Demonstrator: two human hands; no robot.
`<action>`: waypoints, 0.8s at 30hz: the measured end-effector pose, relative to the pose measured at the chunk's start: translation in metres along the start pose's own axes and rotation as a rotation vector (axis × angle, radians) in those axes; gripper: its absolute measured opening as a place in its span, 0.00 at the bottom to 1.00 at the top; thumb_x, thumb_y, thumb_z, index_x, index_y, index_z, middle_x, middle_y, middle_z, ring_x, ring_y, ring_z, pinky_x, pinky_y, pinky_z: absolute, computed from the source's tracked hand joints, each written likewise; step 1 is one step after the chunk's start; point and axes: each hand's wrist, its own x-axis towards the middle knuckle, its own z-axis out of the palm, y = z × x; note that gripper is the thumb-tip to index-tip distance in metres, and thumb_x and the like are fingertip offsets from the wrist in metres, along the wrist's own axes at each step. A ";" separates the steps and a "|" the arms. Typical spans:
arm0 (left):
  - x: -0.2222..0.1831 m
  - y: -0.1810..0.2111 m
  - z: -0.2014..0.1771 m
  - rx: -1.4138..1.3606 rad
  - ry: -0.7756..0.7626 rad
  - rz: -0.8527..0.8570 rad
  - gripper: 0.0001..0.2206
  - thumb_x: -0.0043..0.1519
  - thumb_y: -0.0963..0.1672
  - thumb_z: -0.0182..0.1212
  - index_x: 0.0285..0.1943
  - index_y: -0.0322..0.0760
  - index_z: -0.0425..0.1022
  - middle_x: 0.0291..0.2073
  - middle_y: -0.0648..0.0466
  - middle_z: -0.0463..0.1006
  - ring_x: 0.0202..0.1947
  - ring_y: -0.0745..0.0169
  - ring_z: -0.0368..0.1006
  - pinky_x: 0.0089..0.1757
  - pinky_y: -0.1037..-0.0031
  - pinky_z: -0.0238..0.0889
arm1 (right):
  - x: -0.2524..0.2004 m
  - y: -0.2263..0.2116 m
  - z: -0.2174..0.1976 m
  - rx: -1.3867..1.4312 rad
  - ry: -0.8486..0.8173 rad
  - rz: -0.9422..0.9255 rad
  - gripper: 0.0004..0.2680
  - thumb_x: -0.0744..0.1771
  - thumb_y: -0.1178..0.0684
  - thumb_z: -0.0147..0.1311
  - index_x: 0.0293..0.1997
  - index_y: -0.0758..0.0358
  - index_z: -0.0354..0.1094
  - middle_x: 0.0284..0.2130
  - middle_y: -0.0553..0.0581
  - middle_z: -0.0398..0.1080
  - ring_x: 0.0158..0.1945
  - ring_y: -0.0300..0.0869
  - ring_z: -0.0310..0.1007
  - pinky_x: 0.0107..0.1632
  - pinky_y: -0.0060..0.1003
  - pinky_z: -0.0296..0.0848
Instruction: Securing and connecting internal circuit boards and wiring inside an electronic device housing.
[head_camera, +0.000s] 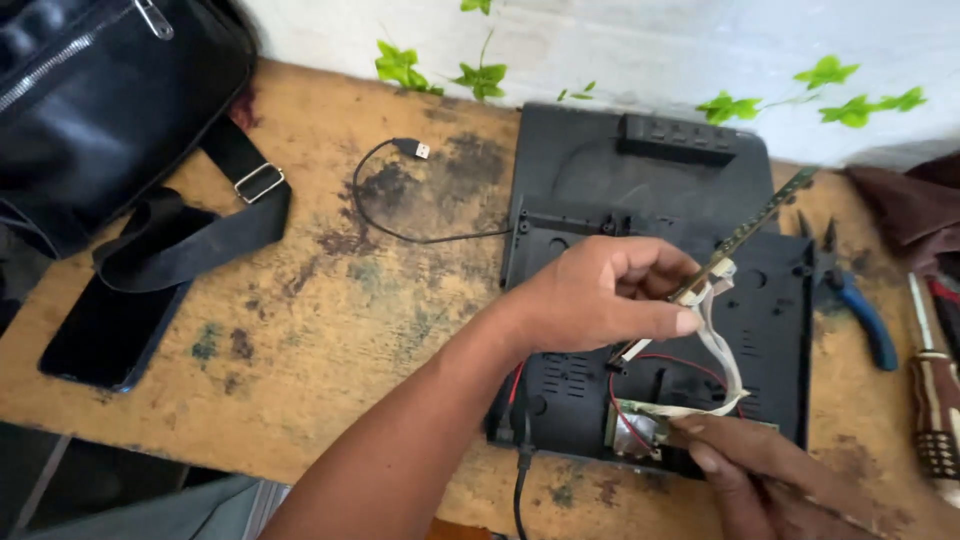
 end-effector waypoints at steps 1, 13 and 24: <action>0.000 0.004 0.000 0.002 -0.004 0.006 0.24 0.58 0.51 0.66 0.63 0.39 0.74 0.49 0.52 0.81 0.50 0.56 0.80 0.50 0.60 0.79 | -0.006 0.014 -0.002 -0.003 0.006 -0.002 0.07 0.66 0.53 0.55 0.42 0.49 0.81 0.36 0.47 0.83 0.38 0.29 0.81 0.52 0.24 0.72; -0.003 0.013 -0.001 0.061 -0.006 -0.080 0.32 0.55 0.55 0.62 0.67 0.40 0.70 0.55 0.49 0.79 0.57 0.48 0.78 0.57 0.54 0.80 | 0.017 -0.007 0.002 0.000 0.027 0.434 0.09 0.70 0.54 0.55 0.34 0.65 0.82 0.30 0.56 0.82 0.33 0.42 0.79 0.40 0.35 0.75; 0.002 0.004 -0.002 0.052 0.014 -0.048 0.26 0.56 0.53 0.64 0.61 0.39 0.75 0.48 0.53 0.82 0.48 0.61 0.79 0.49 0.63 0.76 | 0.016 0.063 -0.008 -0.260 -0.325 0.407 0.10 0.65 0.43 0.55 0.43 0.31 0.87 0.30 0.37 0.89 0.40 0.26 0.88 0.45 0.27 0.74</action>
